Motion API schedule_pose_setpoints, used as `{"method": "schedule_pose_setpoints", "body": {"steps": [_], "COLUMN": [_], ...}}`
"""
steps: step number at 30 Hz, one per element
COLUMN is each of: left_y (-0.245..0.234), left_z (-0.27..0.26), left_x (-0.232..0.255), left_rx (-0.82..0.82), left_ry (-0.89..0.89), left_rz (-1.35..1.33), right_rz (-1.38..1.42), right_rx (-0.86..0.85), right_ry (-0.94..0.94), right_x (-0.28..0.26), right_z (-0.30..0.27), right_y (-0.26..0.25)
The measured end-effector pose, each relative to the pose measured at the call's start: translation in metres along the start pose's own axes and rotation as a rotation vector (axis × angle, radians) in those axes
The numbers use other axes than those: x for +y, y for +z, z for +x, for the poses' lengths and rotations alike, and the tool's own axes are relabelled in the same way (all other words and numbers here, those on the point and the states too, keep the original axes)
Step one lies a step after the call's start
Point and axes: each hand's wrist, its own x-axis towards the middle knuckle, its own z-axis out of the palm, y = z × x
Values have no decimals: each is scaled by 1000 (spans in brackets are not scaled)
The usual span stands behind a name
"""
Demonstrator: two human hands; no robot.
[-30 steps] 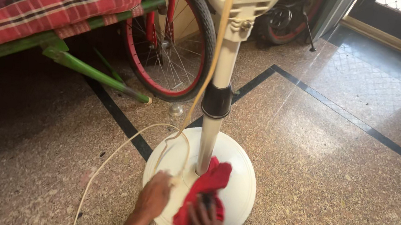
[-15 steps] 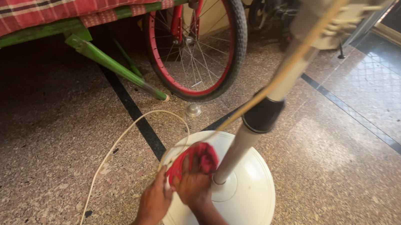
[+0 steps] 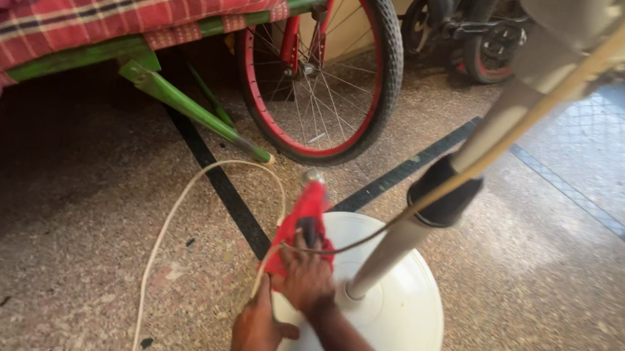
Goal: The person wipes the exterior of a standing electric fan using a red cloth. They clean the control panel, the pole, the base, and the rear motor housing, then wipe the front grill and cage. The person also uses a small yellow tool to scrape or clean the grill area.
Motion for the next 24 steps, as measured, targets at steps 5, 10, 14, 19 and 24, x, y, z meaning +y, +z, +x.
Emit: {"method": "schedule_pose_setpoints", "body": {"steps": [5,10,14,19,24], "left_y": [15,3,4,14,0], "left_z": [4,2,-13,-26,-33], "left_x": [-17,-4,25,48,67], "left_rx": [200,-53,-98,-157,-265], "left_ry": [102,-17,126,309,285], "left_rz": [17,258,412,566,630], "right_rz": [-226,53,98,85,121], "right_rx": [-10,73,57,35,29], "right_ry": [-264,-111,-218,16,412], "right_x": [-19,-5,48,102,102], "right_z": [-54,-113,-170,-204,-172], "right_y": [-25,-36,-29,-29,-47]}}
